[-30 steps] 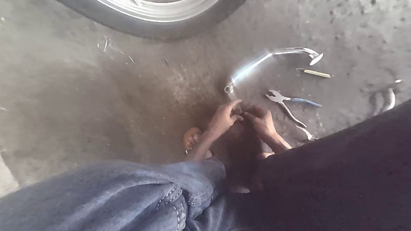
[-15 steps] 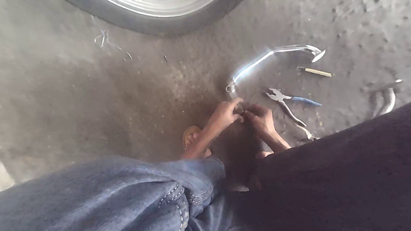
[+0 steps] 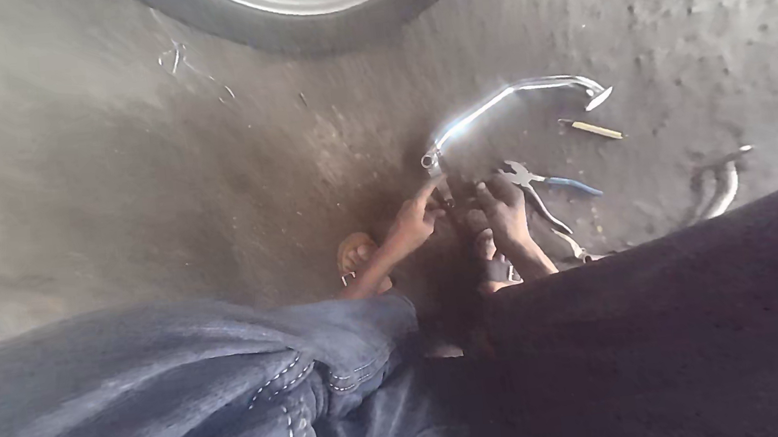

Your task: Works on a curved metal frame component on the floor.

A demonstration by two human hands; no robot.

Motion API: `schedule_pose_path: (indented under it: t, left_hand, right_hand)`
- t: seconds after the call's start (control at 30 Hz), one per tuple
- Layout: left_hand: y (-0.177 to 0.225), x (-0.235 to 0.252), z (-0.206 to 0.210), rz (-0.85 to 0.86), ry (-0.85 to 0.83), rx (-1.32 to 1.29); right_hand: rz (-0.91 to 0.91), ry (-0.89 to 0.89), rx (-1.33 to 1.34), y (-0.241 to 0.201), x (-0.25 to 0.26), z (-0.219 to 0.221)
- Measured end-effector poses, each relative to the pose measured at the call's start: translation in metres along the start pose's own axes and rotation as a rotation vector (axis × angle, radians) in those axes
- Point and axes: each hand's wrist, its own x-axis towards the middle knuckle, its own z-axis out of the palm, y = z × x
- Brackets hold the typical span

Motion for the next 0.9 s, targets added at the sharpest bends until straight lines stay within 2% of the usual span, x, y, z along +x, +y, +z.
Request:
schedule_pose_path:
  t: [0.13,0.2,0.43,0.6,0.7,0.9]
  left_hand:
    - [0.004,-0.005,0.011,-0.167,0.204,-0.075]
    - [0.004,-0.005,0.014,-0.191,0.233,-0.065]
    - [-0.012,-0.031,0.011,0.017,0.188,0.029]
    - [-0.002,-0.021,-0.002,0.038,0.140,0.145]
    - [-0.003,0.005,-0.004,0.001,0.121,0.214]
    - [0.003,0.001,0.002,-0.064,0.146,0.150]
  right_hand:
    - [-0.138,-0.132,0.003,-0.005,0.003,0.005]
    - [-0.139,-0.165,0.014,-0.005,0.001,0.006]
    - [-0.170,-0.220,-0.031,-0.005,0.000,0.008]
    - [-0.157,-0.215,-0.049,-0.010,-0.003,0.007]
    - [-0.173,-0.232,-0.021,-0.008,-0.003,0.006]
    - [-0.162,-0.236,-0.046,-0.005,-0.005,0.006]
